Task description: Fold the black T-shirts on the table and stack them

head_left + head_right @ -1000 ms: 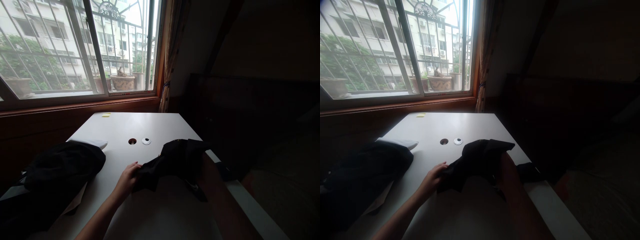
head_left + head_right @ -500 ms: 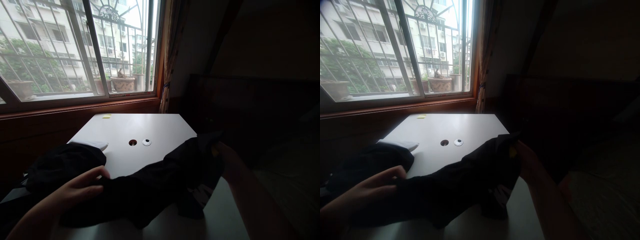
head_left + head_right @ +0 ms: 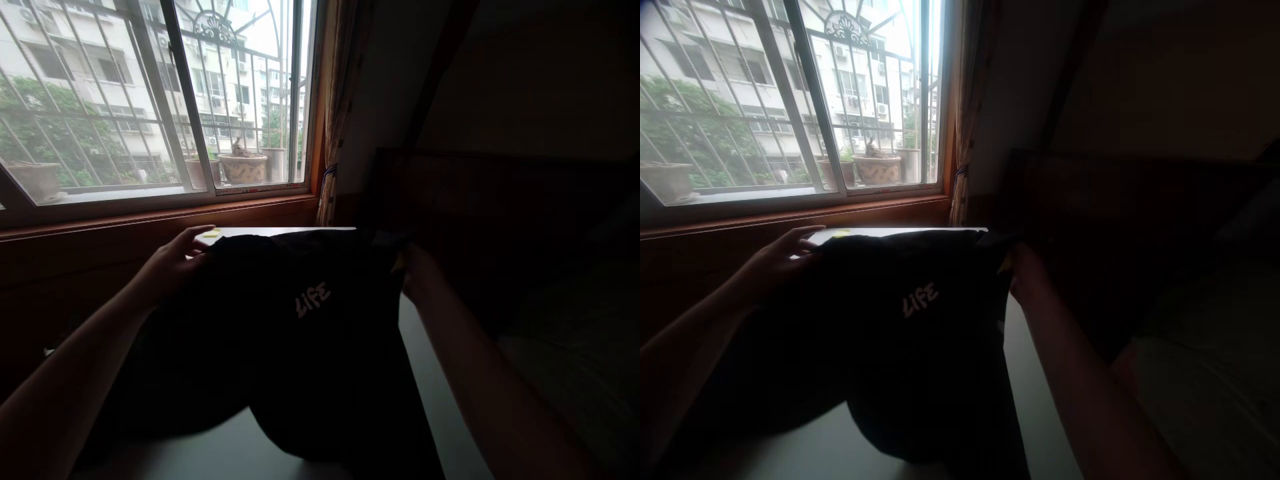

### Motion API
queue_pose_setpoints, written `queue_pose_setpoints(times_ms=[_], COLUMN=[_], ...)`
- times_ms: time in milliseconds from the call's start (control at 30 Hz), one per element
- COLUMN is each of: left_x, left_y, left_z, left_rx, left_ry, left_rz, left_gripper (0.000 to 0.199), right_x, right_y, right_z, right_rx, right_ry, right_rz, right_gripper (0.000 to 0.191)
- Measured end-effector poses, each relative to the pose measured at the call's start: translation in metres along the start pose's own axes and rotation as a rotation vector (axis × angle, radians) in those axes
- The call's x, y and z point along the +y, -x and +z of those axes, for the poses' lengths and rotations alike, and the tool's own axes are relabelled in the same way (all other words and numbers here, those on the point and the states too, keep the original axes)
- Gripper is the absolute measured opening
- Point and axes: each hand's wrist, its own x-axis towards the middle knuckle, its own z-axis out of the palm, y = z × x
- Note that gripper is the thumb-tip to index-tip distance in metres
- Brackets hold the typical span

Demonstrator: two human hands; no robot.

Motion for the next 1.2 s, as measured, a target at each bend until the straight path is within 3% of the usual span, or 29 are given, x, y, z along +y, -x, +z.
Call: queue_pose_setpoints(times_ms=[67, 133, 200, 300, 367, 500, 667, 800, 900, 967, 1100, 1200], left_x=[-0.006, -0.014, -0.017, -0.009, 0.002, 0.022, 0.023, 0.021, 0.024, 0.024, 0.012, -0.002], left_y=[-0.011, -0.010, 0.007, 0.054, 0.091, 0.151, 0.181, 0.181, 0.175, 0.166, 0.143, 0.129], left_z=[0.021, 0.046, 0.070, 0.100, 0.116, 0.143, 0.172, 0.189, 0.191, 0.183, 0.142, 0.102], left_rx=[0.121, 0.159, 0.088, -0.115, -0.271, -0.483, -0.436, -0.357, -0.345, -0.309, -0.155, -0.099], left_ry=[-0.171, -0.277, -0.277, -0.208, -0.131, -0.110, -0.217, -0.266, -0.243, -0.205, -0.086, 0.020], left_rz=[0.100, 0.207, 0.279, 0.324, 0.374, 0.443, 0.510, 0.540, 0.538, 0.516, 0.402, 0.316], left_gripper=[0.052, 0.045, 0.039, 0.027, 0.030, 0.058, 0.071, 0.054, 0.035, 0.029, 0.023, 0.017], right_x=[0.019, 0.041, 0.061, 0.080, 0.085, 0.080, 0.073, 0.069, 0.064, 0.060, 0.047, 0.037], right_y=[-0.004, -0.002, 0.006, 0.030, 0.052, 0.102, 0.159, 0.189, 0.196, 0.192, 0.172, 0.163], right_z=[0.007, 0.003, -0.008, -0.027, -0.037, -0.059, -0.088, -0.094, -0.091, -0.090, -0.093, -0.095], right_rx=[0.011, -0.013, -0.088, -0.183, -0.263, -0.527, -0.501, -0.514, -0.500, -0.453, -0.266, -0.218], right_ry=[-0.010, 0.112, 0.321, 0.567, 0.646, 0.788, 0.952, 0.805, 0.622, 0.537, 0.438, 0.396], right_rz=[0.053, 0.116, 0.179, 0.209, 0.183, 0.196, 0.366, 0.485, 0.425, 0.386, 0.354, 0.369], right_gripper=[0.032, 0.038, 0.048, 0.059, 0.057, 0.049, 0.063, 0.074, 0.056, 0.045, 0.043, 0.048])
